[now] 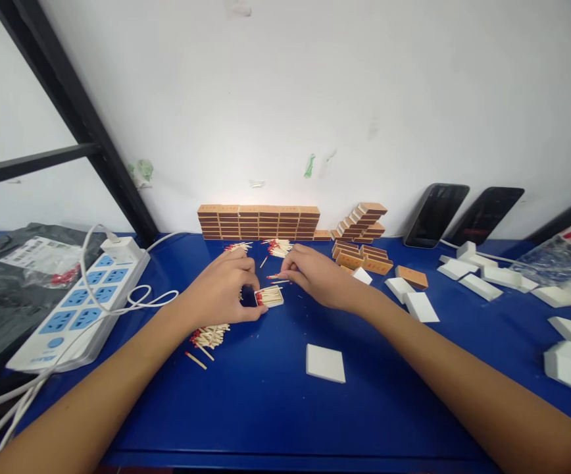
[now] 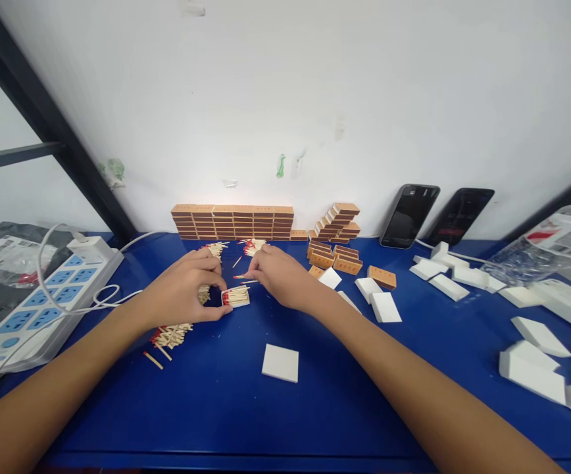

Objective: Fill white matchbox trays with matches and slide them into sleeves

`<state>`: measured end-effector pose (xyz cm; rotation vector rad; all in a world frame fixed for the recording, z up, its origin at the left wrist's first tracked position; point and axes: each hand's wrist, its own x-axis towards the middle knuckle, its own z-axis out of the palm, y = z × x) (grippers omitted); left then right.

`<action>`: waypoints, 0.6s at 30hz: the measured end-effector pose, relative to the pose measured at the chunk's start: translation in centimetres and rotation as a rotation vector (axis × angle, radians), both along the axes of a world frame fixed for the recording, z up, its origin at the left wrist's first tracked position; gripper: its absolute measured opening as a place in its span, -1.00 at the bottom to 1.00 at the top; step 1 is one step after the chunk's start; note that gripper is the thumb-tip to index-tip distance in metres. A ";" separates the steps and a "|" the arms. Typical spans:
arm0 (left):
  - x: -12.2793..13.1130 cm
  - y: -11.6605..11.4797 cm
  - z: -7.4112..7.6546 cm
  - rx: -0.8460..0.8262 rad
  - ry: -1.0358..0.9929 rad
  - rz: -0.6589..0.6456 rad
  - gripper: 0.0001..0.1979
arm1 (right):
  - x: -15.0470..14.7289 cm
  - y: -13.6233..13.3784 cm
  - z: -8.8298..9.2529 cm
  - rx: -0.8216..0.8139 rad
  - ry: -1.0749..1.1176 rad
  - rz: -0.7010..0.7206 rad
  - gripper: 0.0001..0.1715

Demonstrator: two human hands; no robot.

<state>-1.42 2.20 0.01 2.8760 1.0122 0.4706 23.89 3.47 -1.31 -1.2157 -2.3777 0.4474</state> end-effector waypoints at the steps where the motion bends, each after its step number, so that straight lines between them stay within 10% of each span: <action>1: 0.0 0.0 0.0 0.000 -0.001 0.001 -0.74 | -0.3 -0.4 0.1 -0.016 -0.006 0.021 -0.84; 18: 0.0 0.0 0.0 0.006 -0.011 -0.006 -0.75 | -0.9 -2.2 0.6 -0.067 -0.092 0.105 -0.91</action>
